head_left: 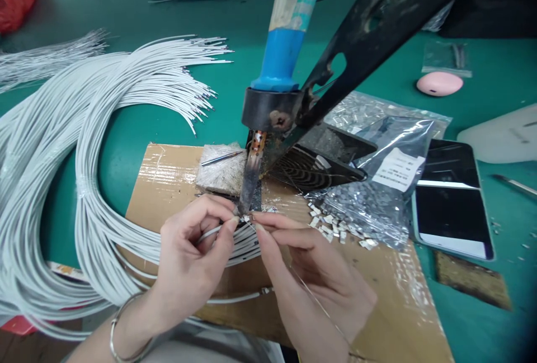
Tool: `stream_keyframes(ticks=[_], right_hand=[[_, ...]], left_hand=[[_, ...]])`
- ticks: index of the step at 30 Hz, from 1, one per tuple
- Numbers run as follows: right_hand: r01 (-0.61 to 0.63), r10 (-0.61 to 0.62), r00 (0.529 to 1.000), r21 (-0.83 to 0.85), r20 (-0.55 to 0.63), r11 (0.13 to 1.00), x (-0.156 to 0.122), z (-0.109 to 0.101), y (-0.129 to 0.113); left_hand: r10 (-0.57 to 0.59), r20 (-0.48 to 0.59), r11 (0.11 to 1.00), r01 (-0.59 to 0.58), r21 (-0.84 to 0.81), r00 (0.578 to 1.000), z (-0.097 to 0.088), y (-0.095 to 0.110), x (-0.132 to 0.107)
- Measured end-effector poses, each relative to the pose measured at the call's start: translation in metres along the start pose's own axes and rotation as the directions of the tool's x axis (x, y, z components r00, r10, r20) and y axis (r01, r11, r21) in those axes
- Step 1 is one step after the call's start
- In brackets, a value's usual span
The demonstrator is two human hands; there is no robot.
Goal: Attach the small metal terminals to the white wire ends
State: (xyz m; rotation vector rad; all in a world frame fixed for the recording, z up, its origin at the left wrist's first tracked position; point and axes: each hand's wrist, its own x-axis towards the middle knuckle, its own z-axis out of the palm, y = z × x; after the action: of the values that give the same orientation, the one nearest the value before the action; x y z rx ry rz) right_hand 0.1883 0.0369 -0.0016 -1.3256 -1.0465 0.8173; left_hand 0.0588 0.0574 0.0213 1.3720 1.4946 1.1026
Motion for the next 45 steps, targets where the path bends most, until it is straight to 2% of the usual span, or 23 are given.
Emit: stream_keyframes(ticks=[10,26,30,32,35,37,38,39,40,42,44,45], right_hand=[[0.002,-0.002,1.0,0.014,0.002,1.0,-0.001,0.001,0.001],[-0.029,0.029,0.999,0.023,0.027,0.999,-0.003,-0.001,0.004],[-0.021,0.018,0.997,0.047,0.07,0.999,-0.005,-0.003,0.005],[-0.036,0.036,0.999,0.013,0.008,0.999,-0.003,-0.008,0.006],[-0.044,0.054,0.978,0.053,-0.199,0.998,0.003,-0.028,0.012],[0.01,0.04,0.98,0.245,-0.196,0.969,0.007,-0.049,0.02],[-0.056,0.104,0.984,0.3,-0.144,0.952,0.009,-0.059,0.024],[-0.103,0.156,0.975,0.305,-0.155,0.947,0.009,-0.07,0.029],[-0.117,0.178,0.966,0.298,-0.186,0.947,0.009,-0.079,0.033],[-0.159,0.209,0.947,0.21,-0.242,0.965,0.006,-0.091,0.04],[-0.187,0.186,0.947,0.023,-0.261,0.982,0.002,-0.095,0.045],[-0.195,0.174,0.953,-0.066,-0.248,0.979,0.0,-0.094,0.046]], left_hand=[[-0.034,0.027,0.997,0.035,-0.063,0.999,-0.001,-0.002,-0.001],[-0.071,0.019,0.995,0.072,-0.067,0.997,0.0,0.0,0.001],[-0.124,0.052,0.985,0.13,-0.112,0.991,-0.001,0.001,0.001],[-0.168,0.092,0.973,0.18,-0.146,0.981,-0.001,-0.001,-0.005],[-0.223,0.193,0.951,0.257,-0.173,0.956,-0.002,-0.006,-0.022],[-0.266,0.304,0.939,0.317,-0.132,0.915,-0.004,-0.009,-0.036],[-0.29,0.363,0.936,0.341,-0.085,0.886,-0.005,-0.01,-0.043],[-0.304,0.436,0.938,0.346,-0.017,0.847,-0.006,-0.01,-0.048],[-0.298,0.503,0.946,0.323,0.041,0.811,-0.007,-0.01,-0.052],[-0.221,0.619,0.975,0.193,0.113,0.754,-0.009,-0.009,-0.057],[-0.119,0.678,0.989,0.029,0.143,0.725,-0.012,-0.01,-0.058],[-0.075,0.683,0.987,-0.043,0.153,0.726,-0.013,-0.012,-0.059]])
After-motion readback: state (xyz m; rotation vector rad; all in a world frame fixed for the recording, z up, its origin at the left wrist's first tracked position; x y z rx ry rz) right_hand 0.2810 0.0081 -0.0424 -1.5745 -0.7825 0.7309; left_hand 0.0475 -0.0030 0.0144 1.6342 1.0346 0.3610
